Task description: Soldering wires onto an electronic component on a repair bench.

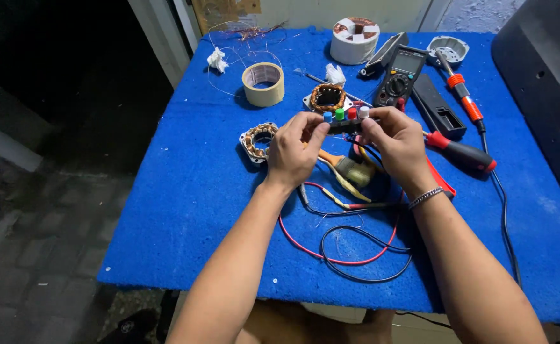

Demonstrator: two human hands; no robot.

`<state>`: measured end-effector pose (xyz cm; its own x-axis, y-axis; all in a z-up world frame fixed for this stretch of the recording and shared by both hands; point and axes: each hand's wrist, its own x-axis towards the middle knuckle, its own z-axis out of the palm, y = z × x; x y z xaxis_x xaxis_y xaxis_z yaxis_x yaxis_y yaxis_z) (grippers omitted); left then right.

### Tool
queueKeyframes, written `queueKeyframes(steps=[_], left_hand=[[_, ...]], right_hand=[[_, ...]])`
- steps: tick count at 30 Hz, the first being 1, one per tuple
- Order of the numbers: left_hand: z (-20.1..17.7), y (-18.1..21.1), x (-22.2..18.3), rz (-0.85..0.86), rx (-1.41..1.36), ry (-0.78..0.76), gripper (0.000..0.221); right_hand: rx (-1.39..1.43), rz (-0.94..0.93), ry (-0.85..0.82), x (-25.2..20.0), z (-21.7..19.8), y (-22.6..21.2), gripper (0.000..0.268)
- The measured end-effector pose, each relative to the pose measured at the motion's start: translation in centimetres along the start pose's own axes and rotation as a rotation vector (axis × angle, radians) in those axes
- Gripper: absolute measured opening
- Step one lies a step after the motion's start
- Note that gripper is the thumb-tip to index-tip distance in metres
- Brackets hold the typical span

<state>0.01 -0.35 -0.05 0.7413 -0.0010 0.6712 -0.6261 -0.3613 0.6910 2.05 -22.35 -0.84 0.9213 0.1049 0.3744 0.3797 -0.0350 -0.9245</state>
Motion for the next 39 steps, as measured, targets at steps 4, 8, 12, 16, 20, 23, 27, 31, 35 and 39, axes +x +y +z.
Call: queueKeyframes(steps=[4, 8, 12, 16, 20, 23, 27, 31, 35, 39], left_hand=[[-0.1, 0.1, 0.1, -0.026, -0.007, 0.0, 0.023], [-0.2, -0.1, 0.0, 0.004, 0.065, 0.005, 0.019], [-0.2, -0.1, -0.3, 0.13, 0.118, 0.019, 0.011], [-0.5, -0.4, 0.0, 0.169, 0.129, 0.038, 0.01], [-1.5, -0.9, 0.6, 0.218, 0.233, 0.082, 0.007], [-1.9, -1.1, 0.9, 0.176, 0.249, 0.112, 0.006], [-2.2, -0.8, 1.0, 0.084, 0.265, 0.176, 0.008], [-2.4, -1.3, 1.0, 0.088, 0.289, 0.204, 0.008], [-2.5, -2.5, 0.9, 0.142, 0.388, 0.229, 0.007], [-2.9, -4.4, 0.7, 0.09, 0.483, 0.181, 0.012]], right_hand=[[-0.01, 0.012, 0.021, 0.1, -0.4, 0.8, 0.023], [0.023, 0.03, 0.052, 0.1, -0.2, 0.8, 0.022], [0.012, -0.001, 0.078, 0.1, -0.2, 1.2, 0.021], [-0.009, -0.009, 0.114, 0.3, 0.0, 1.7, 0.02], [-0.02, -0.024, 0.168, 0.2, -0.1, 1.8, 0.019], [0.003, 0.012, 0.163, 0.1, 0.0, 1.5, 0.018], [-0.014, 0.01, 0.185, 0.2, -0.2, 1.5, 0.02], [0.097, 0.142, 0.098, 0.3, -0.5, 0.8, 0.021], [-0.587, -0.294, 0.231, -0.2, -1.1, 0.6, 0.018], [-0.866, -0.33, 0.333, -0.4, -2.5, 0.8, 0.015]])
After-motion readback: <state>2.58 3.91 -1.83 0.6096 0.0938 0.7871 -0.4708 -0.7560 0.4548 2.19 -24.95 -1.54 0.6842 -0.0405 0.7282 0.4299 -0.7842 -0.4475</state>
